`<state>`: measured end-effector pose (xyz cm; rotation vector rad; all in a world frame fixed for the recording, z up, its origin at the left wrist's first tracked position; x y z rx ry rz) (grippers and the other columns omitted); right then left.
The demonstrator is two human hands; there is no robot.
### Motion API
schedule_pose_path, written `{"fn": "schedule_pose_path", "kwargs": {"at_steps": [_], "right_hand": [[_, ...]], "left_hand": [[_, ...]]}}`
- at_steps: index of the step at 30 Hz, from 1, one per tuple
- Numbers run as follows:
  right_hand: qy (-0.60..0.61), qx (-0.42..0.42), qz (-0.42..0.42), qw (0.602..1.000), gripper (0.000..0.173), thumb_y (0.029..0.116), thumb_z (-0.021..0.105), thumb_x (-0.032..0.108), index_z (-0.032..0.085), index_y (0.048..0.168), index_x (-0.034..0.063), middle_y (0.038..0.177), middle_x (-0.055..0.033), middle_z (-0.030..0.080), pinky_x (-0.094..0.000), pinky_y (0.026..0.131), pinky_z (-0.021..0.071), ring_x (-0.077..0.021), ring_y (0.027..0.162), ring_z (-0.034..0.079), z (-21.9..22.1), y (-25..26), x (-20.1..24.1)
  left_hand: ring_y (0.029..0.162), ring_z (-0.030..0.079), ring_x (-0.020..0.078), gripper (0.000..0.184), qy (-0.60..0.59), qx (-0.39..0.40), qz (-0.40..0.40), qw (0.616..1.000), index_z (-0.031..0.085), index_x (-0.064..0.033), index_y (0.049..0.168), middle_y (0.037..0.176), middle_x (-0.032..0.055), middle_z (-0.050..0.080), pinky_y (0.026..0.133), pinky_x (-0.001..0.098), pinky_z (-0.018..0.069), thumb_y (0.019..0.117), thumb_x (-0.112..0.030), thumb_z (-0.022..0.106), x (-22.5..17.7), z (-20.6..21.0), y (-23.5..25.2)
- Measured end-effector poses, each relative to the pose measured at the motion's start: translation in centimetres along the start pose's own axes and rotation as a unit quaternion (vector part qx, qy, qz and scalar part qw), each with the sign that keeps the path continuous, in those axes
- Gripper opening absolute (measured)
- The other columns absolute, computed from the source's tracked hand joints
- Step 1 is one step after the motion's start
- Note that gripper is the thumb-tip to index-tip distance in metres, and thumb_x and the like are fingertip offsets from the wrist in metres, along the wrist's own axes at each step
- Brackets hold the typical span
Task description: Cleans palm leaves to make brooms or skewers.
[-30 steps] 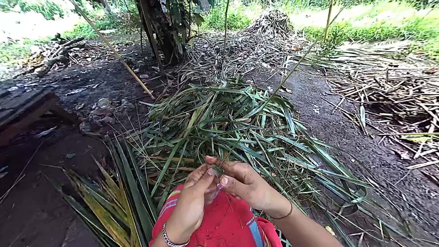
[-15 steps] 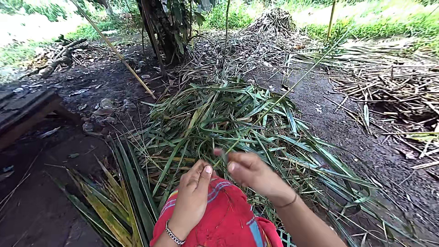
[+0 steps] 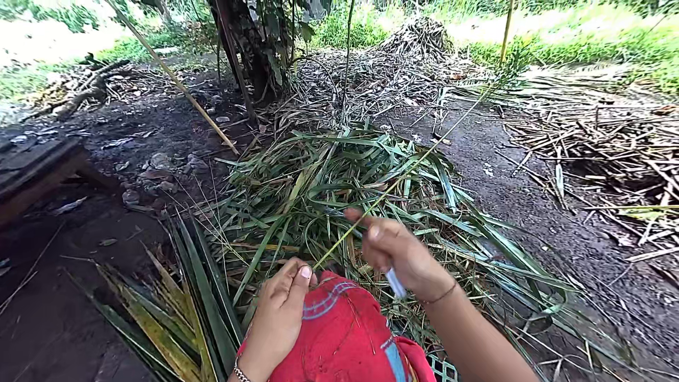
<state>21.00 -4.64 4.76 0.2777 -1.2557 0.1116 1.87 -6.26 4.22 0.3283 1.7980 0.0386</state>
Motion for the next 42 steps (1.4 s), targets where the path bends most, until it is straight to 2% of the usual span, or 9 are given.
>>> {"fn": "schedule_pose_path", "kwargs": {"at_steps": [4,12,16,20,28,30,33,36,42], "right_hand": [[-0.01,0.114,0.009,0.993,0.036,0.1012,0.051,0.02,0.062,0.133,0.006,0.062,0.0192,0.049,-0.0112,0.048,0.0359,0.0082,0.051,0.042,2.6,-0.3,-1.1],[0.01,-0.174,-0.124,0.977,0.038,0.1108,0.031,0.033,0.057,0.135,0.0198,0.052,0.0124,0.038,-0.0121,0.039,0.0325,0.0035,0.039,0.034,-12.0,0.9,7.0],[0.026,-0.078,-0.047,0.996,0.04,0.1048,0.045,0.039,0.058,0.138,0.0215,0.052,0.0134,0.046,-0.0153,0.045,0.0396,0.0029,0.042,0.042,-6.6,1.0,3.2],[0.019,0.035,0.034,0.999,0.04,0.1011,0.045,0.022,0.061,0.135,0.011,0.056,0.0145,0.048,-0.0138,0.05,0.0394,0.0047,0.048,0.043,-1.7,0.5,0.1],[-0.003,-0.189,-0.142,0.972,0.04,0.1104,0.029,0.032,0.058,0.136,0.0196,0.052,0.0149,0.041,-0.0138,0.042,0.0367,0.0033,0.04,0.038,-16.9,-0.3,8.3],[0.006,-0.205,-0.145,0.968,0.041,0.1109,0.027,0.034,0.057,0.137,0.021,0.051,0.0128,0.036,-0.0135,0.039,0.0327,0.0027,0.038,0.033,-16.6,-1.0,8.2],[0.0,-0.178,-0.134,0.975,0.037,0.1084,0.037,0.037,0.057,0.136,0.0221,0.053,0.0118,0.041,-0.0144,0.041,0.0371,0.0018,0.04,0.038,-13.1,-1.1,6.7],[0.004,-0.126,-0.104,0.986,0.039,0.1058,0.043,0.036,0.057,0.137,0.018,0.052,0.0118,0.046,-0.0163,0.048,0.0436,0.0011,0.043,0.044,-7.5,-1.1,4.1],[0.069,0.003,-0.096,0.993,0.033,0.1038,0.054,0.026,0.064,0.132,0.0126,0.061,0.0163,0.054,-0.0126,0.053,0.0435,0.0056,0.052,0.049,1.0,-1.2,0.6]], "left_hand": [[0.047,0.036,-0.0085,0.031,-0.145,0.073,-0.086,0.983,0.06,-0.0223,0.083,0.061,-0.0181,0.047,0.043,0.0088,0.0293,0.1026,-0.013,0.038,1.3,0.6,-0.2],[0.045,0.035,-0.009,0.032,-0.125,0.02,-0.12,0.985,0.063,-0.0243,0.082,0.06,-0.0186,0.048,0.042,0.0085,0.0279,0.1015,-0.014,0.04,3.4,-4.9,-1.9],[0.046,0.035,-0.0081,0.031,-0.104,0.045,-0.134,0.984,0.061,-0.0224,0.082,0.06,-0.0176,0.047,0.043,0.0089,0.0284,0.1015,-0.014,0.04,4.0,-3.9,-1.4],[0.045,0.035,-0.0086,0.033,-0.108,0.076,-0.155,0.979,0.06,-0.024,0.08,0.058,-0.0188,0.047,0.043,0.0091,0.0282,0.1005,-0.013,0.038,4.3,-3.6,-1.4],[0.049,0.038,-0.0092,0.038,-0.082,0.175,-0.246,0.95,0.061,-0.0259,0.084,0.063,-0.0201,0.051,0.046,0.0099,0.0315,0.1024,-0.012,0.031,7.2,-9.5,-3.9],[0.058,0.044,-0.0064,0.024,0.086,0.212,-0.192,0.954,0.059,-0.0195,0.097,0.072,-0.017,0.05,0.055,0.014,0.0378,0.1049,-0.02,0.036,7.4,-10.1,-3.3],[0.073,0.058,0.0174,0.046,0.268,0.183,-0.067,0.943,0.065,-0.0032,0.113,0.083,0.0064,0.062,0.067,0.0452,0.0477,0.1046,-0.043,0.043,5.0,-8.9,-1.3],[0.063,0.06,0.0155,0.047,0.313,0.054,0.105,0.942,0.067,-0.0096,0.108,0.077,0.0024,0.064,0.057,0.041,0.0504,0.1033,-0.05,0.045,-1.0,-4.8,0.6],[0.066,0.066,0.0163,0.027,0.313,-0.016,0.275,0.909,0.072,-0.0078,0.098,0.082,0.0048,0.07,0.058,0.0351,0.0535,0.1031,-0.027,0.053,-7.6,2.0,1.9]]}}
Point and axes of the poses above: each hand's wrist, its own y-axis towards the middle knuckle, its own z-axis out of the palm, x = y × z, the point moved 9 cm from there along y, towards the middle knuckle
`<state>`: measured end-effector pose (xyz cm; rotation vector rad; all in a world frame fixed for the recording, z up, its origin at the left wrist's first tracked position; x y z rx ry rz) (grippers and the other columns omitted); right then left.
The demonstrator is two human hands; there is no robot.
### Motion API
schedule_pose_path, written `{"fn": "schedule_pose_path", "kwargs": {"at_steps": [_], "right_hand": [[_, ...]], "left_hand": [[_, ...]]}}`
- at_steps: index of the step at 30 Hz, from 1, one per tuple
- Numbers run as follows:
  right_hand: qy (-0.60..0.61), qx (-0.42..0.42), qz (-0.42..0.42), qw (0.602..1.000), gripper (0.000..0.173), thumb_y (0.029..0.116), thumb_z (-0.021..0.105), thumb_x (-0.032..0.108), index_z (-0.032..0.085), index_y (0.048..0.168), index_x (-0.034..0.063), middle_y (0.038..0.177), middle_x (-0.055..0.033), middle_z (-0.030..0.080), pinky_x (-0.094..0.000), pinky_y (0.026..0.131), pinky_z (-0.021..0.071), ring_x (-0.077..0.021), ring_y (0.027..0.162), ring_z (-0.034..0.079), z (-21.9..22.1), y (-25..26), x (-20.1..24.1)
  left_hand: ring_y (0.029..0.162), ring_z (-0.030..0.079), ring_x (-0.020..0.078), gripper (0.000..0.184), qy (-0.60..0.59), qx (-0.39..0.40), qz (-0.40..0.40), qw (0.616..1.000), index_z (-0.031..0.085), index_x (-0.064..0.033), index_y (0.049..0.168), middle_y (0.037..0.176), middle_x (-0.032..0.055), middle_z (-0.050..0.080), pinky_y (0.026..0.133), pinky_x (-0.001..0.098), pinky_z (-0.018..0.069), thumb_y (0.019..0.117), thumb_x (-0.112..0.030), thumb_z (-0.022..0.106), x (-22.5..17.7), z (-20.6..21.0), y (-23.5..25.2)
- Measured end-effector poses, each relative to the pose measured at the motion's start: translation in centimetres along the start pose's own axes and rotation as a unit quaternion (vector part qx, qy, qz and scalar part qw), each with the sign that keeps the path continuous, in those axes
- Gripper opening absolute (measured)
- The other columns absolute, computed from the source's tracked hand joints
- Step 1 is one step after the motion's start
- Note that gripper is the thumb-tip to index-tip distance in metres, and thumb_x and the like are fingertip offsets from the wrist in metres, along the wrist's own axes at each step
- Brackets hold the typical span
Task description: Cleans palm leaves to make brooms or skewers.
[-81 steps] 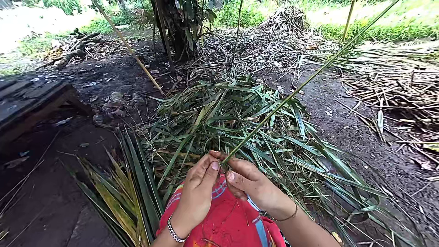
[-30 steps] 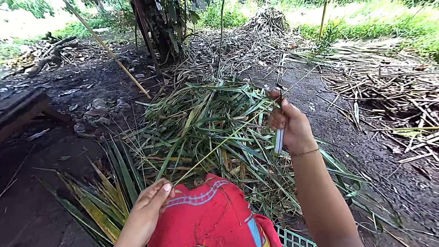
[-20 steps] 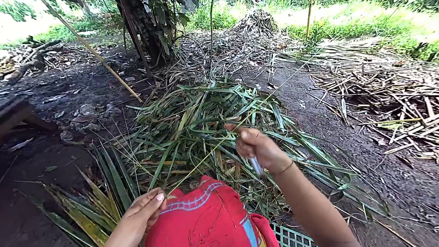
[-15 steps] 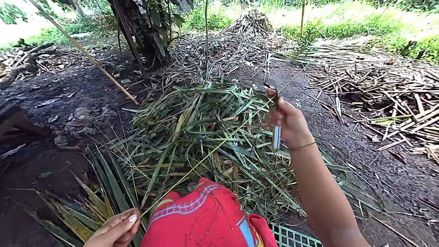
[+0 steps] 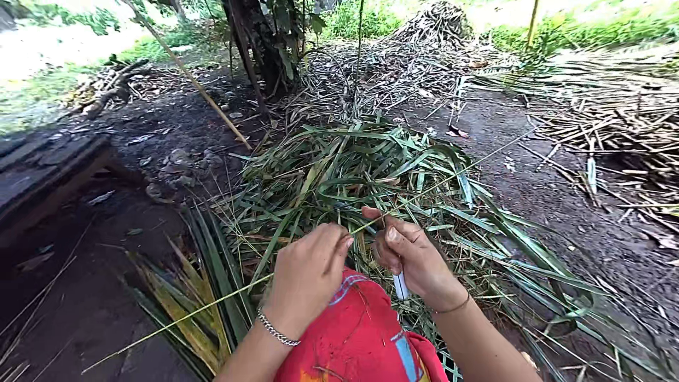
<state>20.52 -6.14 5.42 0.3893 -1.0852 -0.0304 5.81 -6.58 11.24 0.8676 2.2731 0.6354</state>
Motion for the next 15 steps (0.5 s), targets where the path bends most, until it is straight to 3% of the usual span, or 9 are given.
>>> {"fn": "schedule_pose_path", "kwargs": {"at_steps": [3,5,8,9,12,15], "right_hand": [[-0.012,0.003,-0.027,1.0,0.036,0.1021,0.059,0.033,0.067,0.131,0.0129,0.061,0.0165,0.054,-0.0125,0.053,0.0428,0.0061,0.052,0.048,-1.2,0.3,0.9],[-0.03,-0.06,-0.058,0.996,0.037,0.1017,0.058,0.041,0.067,0.129,0.0176,0.056,0.016,0.052,-0.0136,0.051,0.0428,0.0054,0.048,0.046,-4.6,0.6,2.8],[-0.042,-0.145,-0.076,0.986,0.033,0.1063,0.042,0.035,0.061,0.13,0.0219,0.052,0.014,0.046,-0.0157,0.047,0.0427,0.002,0.043,0.043,-8.8,0.7,5.4],[-0.039,-0.138,-0.062,0.988,0.033,0.1061,0.043,0.037,0.06,0.131,0.0231,0.052,0.0139,0.045,-0.0158,0.047,0.0428,0.0017,0.043,0.043,-8.5,0.7,5.3],[-0.02,-0.044,0.022,0.999,0.047,0.099,0.059,0.048,0.057,0.139,0.0232,0.055,0.016,0.05,-0.0142,0.051,0.0435,0.0048,0.047,0.046,-3.5,0.2,2.4],[-0.015,0.056,0.087,0.995,0.04,0.1016,0.052,0.026,0.057,0.137,0.0076,0.062,0.0181,0.048,-0.0123,0.051,0.0396,0.0067,0.052,0.044,2.5,-0.5,-0.6]], "left_hand": [[0.062,0.061,0.0127,0.032,-0.013,-0.007,0.001,1.0,0.071,-0.009,0.092,0.075,0.0026,0.066,0.055,0.0303,0.0489,0.105,-0.028,0.049,0.3,-0.2,-0.4],[0.062,0.06,0.0107,0.034,-0.012,-0.005,-0.013,1.0,0.07,-0.0099,0.091,0.074,0.0012,0.065,0.055,0.0289,0.0484,0.1061,-0.031,0.047,1.3,-0.9,-1.2],[0.062,0.06,0.0118,0.033,0.029,-0.03,-0.015,0.999,0.07,-0.009,0.09,0.073,0.002,0.065,0.055,0.0289,0.0483,0.1047,-0.029,0.048,2.3,-2.1,-2.6],[0.062,0.061,0.0133,0.031,0.048,-0.04,-0.006,0.998,0.069,-0.0084,0.089,0.073,0.0029,0.065,0.055,0.0295,0.0485,0.1039,-0.027,0.049,2.2,-2.3,-2.8],[0.063,0.063,0.015,0.029,0.072,-0.063,0.015,0.995,0.069,-0.007,0.088,0.073,0.0051,0.066,0.054,0.0294,0.049,0.1026,-0.024,0.051,1.3,-2.0,-2.8],[0.062,0.063,0.0164,0.029,0.075,-0.082,0.035,0.993,0.068,-0.0056,0.086,0.072,0.0068,0.065,0.054,0.0288,0.0488,0.1026,-0.022,0.05,0.1,-1.5,-2.6]]}}
Point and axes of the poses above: each hand's wrist, its own y-axis towards the middle knuckle, its own z-axis out of the palm, x = y × z, the point moved 9 cm from there along y, towards the middle knuckle
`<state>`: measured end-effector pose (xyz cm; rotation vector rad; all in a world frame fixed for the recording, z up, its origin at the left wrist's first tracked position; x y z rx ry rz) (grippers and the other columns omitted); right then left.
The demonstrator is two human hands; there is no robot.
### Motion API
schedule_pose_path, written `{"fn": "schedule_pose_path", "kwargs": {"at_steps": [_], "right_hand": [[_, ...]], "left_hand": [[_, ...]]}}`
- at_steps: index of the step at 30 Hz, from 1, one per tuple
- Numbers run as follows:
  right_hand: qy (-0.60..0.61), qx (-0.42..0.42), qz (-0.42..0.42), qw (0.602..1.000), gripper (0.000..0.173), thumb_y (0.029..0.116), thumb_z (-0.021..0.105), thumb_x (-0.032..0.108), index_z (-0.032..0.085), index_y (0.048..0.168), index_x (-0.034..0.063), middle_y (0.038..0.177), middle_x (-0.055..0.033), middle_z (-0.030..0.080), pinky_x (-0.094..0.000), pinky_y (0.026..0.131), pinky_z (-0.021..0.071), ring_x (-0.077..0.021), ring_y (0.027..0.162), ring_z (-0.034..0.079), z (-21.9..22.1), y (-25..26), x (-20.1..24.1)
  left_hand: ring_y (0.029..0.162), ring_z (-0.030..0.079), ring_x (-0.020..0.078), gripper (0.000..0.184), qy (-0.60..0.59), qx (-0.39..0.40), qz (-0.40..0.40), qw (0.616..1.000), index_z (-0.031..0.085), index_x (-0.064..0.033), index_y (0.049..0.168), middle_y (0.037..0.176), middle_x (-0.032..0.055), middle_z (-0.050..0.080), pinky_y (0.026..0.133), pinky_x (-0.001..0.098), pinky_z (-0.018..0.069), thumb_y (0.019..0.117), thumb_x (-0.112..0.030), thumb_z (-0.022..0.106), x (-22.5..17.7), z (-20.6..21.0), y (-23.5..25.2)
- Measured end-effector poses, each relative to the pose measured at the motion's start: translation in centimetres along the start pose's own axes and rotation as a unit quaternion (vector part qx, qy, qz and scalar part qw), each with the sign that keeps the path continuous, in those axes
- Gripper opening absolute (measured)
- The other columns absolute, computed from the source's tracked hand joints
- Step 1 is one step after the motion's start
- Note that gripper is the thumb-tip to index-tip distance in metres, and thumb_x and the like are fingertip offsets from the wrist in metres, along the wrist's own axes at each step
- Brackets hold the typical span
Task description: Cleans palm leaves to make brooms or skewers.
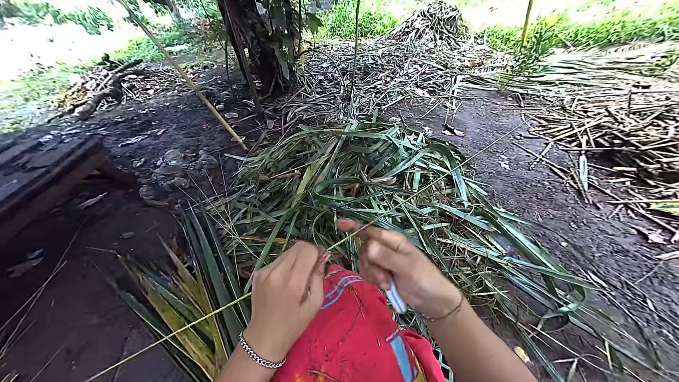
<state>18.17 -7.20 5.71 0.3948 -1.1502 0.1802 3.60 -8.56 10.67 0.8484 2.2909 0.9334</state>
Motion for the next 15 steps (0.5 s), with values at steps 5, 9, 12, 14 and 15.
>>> {"fn": "schedule_pose_path", "kwargs": {"at_steps": [5,9,12,14,15], "right_hand": [[0.016,-0.026,-0.054,0.998,0.029,0.1019,0.056,0.027,0.071,0.123,0.0131,0.058,0.0165,0.052,-0.0124,0.051,0.0403,0.0067,0.051,0.046,-1.5,0.4,0.9],[0.019,-0.179,-0.124,0.976,0.035,0.1066,0.043,0.033,0.064,0.13,0.0175,0.051,0.0136,0.046,-0.0148,0.046,0.0417,0.0028,0.042,0.043,-9.8,-0.4,4.5],[0.029,-0.221,-0.135,0.965,0.036,0.1088,0.036,0.035,0.059,0.132,0.0215,0.051,0.0127,0.045,-0.0164,0.045,0.0437,0.0008,0.041,0.044,-10.9,-1.1,5.2],[0.012,-0.139,-0.077,0.987,0.038,0.1024,0.053,0.044,0.059,0.134,0.0244,0.054,0.0158,0.049,-0.015,0.049,0.0428,0.0044,0.046,0.046,-6.9,-0.8,3.1],[0.013,-0.087,-0.042,0.995,0.04,0.0998,0.058,0.04,0.06,0.135,0.02,0.057,0.0171,0.051,-0.0139,0.05,0.0411,0.0059,0.048,0.046,-4.3,-0.6,1.7]], "left_hand": [[0.063,0.062,0.0168,0.031,0.008,-0.018,0.026,0.999,0.067,-0.0047,0.086,0.072,0.0083,0.064,0.055,0.0275,0.0469,0.1045,-0.022,0.05,-0.1,-1.5,-0.3],[0.063,0.061,0.0163,0.032,0.018,-0.012,0.015,1.0,0.066,-0.0049,0.086,0.071,0.0082,0.064,0.055,0.0273,0.0466,0.1047,-0.024,0.05,1.1,-2.7,-1.0],[0.061,0.06,0.0145,0.032,0.009,0.003,-0.006,1.0,0.067,-0.0057,0.087,0.071,0.0072,0.064,0.054,0.0266,0.0457,0.1048,-0.026,0.05,1.8,-2.3,-1.3],[0.059,0.059,0.0135,0.033,-0.011,0.019,-0.017,1.0,0.067,-0.0067,0.086,0.07,0.0059,0.063,0.052,0.0271,0.0448,0.1043,-0.028,0.049,1.8,-1.4,-1.2],[0.058,0.058,0.0124,0.034,-0.029,0.026,-0.021,0.999,0.066,-0.0069,0.086,0.07,0.0054,0.062,0.051,0.0266,0.0443,0.1043,-0.029,0.049,1.6,-0.9,-1.1]]}}
Point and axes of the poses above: each hand's wrist, its own y-axis towards the middle knuckle, its own z-axis out of the palm, x = y × z, the point moved 9 cm from there along y, towards the middle knuckle
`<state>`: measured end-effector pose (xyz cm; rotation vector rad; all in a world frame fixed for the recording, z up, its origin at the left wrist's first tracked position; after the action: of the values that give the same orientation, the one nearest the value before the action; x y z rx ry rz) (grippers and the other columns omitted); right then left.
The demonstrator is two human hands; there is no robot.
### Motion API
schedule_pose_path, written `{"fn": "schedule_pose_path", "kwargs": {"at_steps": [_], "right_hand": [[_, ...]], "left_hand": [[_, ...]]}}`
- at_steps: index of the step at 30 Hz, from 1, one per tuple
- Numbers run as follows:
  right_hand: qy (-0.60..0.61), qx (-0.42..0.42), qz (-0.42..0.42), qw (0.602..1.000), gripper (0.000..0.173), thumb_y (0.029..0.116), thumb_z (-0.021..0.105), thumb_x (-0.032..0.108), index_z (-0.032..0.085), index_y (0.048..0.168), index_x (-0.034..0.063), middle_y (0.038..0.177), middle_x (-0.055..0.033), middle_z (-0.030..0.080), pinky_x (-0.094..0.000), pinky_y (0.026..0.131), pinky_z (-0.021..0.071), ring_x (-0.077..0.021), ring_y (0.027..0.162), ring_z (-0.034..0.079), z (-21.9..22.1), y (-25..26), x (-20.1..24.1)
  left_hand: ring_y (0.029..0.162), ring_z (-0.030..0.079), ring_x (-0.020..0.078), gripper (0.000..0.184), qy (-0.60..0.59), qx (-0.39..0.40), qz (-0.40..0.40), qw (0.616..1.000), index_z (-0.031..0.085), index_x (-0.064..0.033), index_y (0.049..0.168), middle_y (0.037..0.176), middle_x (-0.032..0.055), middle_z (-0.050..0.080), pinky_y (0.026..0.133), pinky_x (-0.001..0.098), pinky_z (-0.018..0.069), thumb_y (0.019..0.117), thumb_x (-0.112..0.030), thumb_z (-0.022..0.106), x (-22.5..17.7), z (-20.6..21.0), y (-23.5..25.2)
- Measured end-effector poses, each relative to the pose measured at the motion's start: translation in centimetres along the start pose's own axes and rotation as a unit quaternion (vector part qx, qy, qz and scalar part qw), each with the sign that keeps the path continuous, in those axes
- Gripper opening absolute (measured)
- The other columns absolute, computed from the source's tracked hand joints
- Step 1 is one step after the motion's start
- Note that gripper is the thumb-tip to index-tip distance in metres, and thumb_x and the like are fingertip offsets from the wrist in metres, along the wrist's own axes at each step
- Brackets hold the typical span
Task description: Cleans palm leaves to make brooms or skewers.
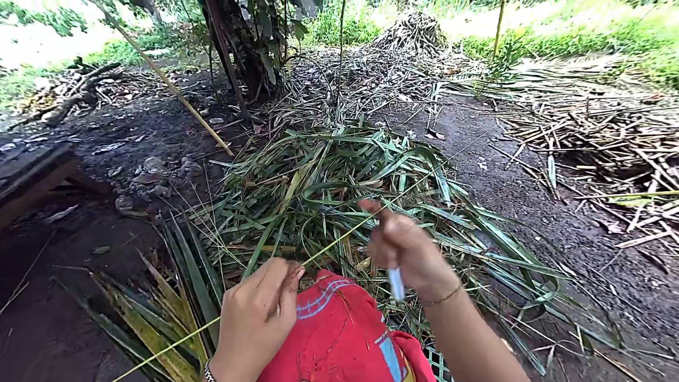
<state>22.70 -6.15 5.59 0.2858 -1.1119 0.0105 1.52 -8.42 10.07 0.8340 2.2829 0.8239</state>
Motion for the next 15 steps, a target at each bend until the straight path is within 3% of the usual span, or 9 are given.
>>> {"fn": "schedule_pose_path", "kwargs": {"at_steps": [2,4,7,11,13,15], "right_hand": [[0.011,0.091,0.042,0.995,0.041,0.1014,0.053,0.028,0.058,0.136,0.0069,0.062,0.018,0.049,-0.0133,0.05,0.0389,0.0062,0.051,0.044,3.9,-0.5,-2.0],[0.035,0.098,0.033,0.994,0.036,0.1012,0.055,0.03,0.063,0.129,0.0083,0.061,0.0182,0.051,-0.0131,0.05,0.0394,0.0065,0.051,0.045,4.0,-0.4,-1.8],[0.037,-0.01,-0.046,0.998,0.036,0.0995,0.06,0.041,0.069,0.127,0.0196,0.054,0.0161,0.052,-0.0127,0.049,0.0408,0.0064,0.047,0.046,-2.4,0.4,1.7],[0.047,-0.164,-0.136,0.976,0.037,0.1111,0.03,0.032,0.06,0.13,0.0202,0.053,0.0128,0.044,-0.0139,0.044,0.0405,0.0024,0.041,0.042,-12.1,0.4,6.2],[0.051,-0.186,-0.136,0.972,0.038,0.1117,0.027,0.033,0.058,0.131,0.0215,0.052,0.0127,0.042,-0.0145,0.043,0.0408,0.0015,0.04,0.041,-12.3,0.2,6.3],[0.027,-0.151,-0.097,0.983,0.039,0.1096,0.032,0.036,0.057,0.136,0.0218,0.05,0.0132,0.043,-0.0162,0.044,0.0421,0.0013,0.041,0.042,-9.7,0.1,4.9]], "left_hand": [[0.06,0.058,0.0091,0.034,-0.036,0.005,0.0,0.999,0.067,-0.0064,0.086,0.071,0.005,0.063,0.054,0.023,0.045,0.1042,-0.029,0.049,-0.2,0.5,0.2],[0.064,0.059,0.0068,0.035,-0.062,0.011,-0.002,0.998,0.066,-0.0053,0.088,0.073,0.0062,0.065,0.059,0.0193,0.046,0.1052,-0.03,0.05,-0.1,0.0,0.2],[0.067,0.058,0.0041,0.036,-0.068,0.021,-0.011,0.997,0.065,-0.0013,0.089,0.074,0.0088,0.065,0.063,0.016,0.0463,0.1061,-0.03,0.051,1.4,-2.1,-0.5],[0.068,0.059,0.0118,0.037,-0.046,0.07,-0.024,0.996,0.066,0.0061,0.088,0.075,0.0178,0.066,0.064,0.0214,0.0466,0.1046,-0.024,0.053,3.5,-4.3,-1.8],[0.067,0.061,0.0163,0.036,-0.036,0.09,-0.023,0.995,0.066,0.0067,0.087,0.074,0.0199,0.066,0.064,0.0251,0.0476,0.1046,-0.022,0.052,3.7,-4.0,-2.2],[0.066,0.061,0.0172,0.036,-0.033,0.099,-0.025,0.994,0.066,0.0065,0.087,0.074,0.0198,0.066,0.063,0.0262,0.0484,0.104,-0.022,0.053,3.9,-3.4,-2.3]]}}
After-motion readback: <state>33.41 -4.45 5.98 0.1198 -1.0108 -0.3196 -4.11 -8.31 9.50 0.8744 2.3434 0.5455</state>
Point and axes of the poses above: each hand's wrist, its own y-axis towards the middle knuckle, its own z-axis out of the palm, x = y × z, the point moved 9 cm from there along y, towards the middle knuckle
